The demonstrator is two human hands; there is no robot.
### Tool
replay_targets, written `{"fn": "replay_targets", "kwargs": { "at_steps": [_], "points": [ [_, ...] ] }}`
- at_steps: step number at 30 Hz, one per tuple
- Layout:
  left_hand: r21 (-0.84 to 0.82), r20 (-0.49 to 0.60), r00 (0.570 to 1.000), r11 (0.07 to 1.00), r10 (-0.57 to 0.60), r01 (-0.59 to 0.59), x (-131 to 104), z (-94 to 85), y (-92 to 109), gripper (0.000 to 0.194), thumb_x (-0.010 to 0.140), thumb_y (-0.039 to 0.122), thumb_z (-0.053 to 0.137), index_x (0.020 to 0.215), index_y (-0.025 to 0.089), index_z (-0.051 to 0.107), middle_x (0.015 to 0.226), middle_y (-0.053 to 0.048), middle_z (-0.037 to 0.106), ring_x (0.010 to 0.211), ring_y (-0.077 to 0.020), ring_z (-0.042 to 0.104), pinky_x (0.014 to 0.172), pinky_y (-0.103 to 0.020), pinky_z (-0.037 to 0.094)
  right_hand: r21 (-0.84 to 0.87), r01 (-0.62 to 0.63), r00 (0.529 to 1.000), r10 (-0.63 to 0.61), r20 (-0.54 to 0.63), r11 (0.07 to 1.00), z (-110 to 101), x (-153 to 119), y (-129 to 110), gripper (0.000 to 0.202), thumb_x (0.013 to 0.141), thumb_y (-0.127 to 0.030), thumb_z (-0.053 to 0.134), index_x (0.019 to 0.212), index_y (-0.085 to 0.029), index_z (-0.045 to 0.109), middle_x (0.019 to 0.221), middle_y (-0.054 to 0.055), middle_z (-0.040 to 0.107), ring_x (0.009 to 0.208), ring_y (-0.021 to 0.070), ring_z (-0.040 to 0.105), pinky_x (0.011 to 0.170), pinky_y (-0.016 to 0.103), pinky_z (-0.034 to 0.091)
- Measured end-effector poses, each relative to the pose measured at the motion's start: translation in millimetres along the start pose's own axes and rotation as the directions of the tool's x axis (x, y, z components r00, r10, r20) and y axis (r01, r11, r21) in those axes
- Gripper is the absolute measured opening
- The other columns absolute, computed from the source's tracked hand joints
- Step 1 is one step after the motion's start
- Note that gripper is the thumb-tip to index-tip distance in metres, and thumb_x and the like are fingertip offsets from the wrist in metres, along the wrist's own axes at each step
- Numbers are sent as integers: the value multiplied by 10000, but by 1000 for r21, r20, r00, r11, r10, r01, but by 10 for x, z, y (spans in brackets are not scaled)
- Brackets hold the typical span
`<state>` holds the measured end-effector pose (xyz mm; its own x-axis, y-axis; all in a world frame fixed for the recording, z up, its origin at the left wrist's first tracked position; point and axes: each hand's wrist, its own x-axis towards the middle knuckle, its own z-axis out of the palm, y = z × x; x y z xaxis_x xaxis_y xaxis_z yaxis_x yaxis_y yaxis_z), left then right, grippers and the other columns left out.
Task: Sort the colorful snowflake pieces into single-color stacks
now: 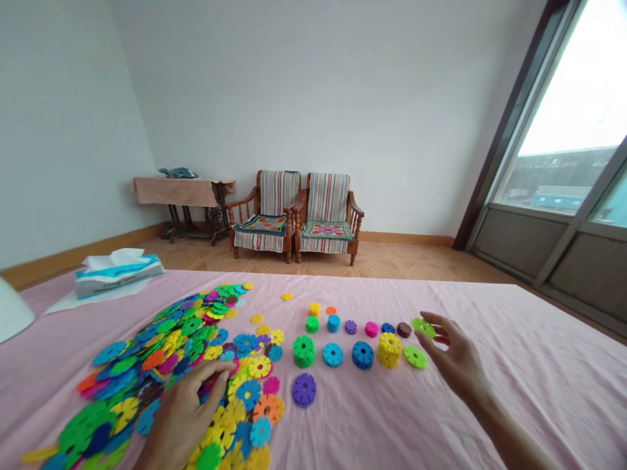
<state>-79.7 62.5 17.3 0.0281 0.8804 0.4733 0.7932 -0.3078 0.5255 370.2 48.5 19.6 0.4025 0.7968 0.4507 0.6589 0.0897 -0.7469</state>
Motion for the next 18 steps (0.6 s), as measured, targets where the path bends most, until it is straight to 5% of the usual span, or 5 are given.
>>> {"fn": "replay_targets", "kwargs": {
  "at_steps": [4,18],
  "points": [
    [-2,-23,1000,1000,8,-8,8,-8,1,266,785,439,534,784,267,736,812,3,781,772,-205,743,733,-259,591,-118,16,994,-2,114,993,52,-24,300,406,741,-431,552,1056,-187,634,1046,90,643,941,238,639,811,374,512],
    [23,-49,998,999,36,-35,10,0,-28,249,779,435,551,781,279,745,809,17,786,761,-199,748,720,-239,594,-237,35,970,25,243,971,149,-91,460,411,699,-325,539,1087,-215,618,971,60,651,950,245,627,869,391,453]
  ]
}}
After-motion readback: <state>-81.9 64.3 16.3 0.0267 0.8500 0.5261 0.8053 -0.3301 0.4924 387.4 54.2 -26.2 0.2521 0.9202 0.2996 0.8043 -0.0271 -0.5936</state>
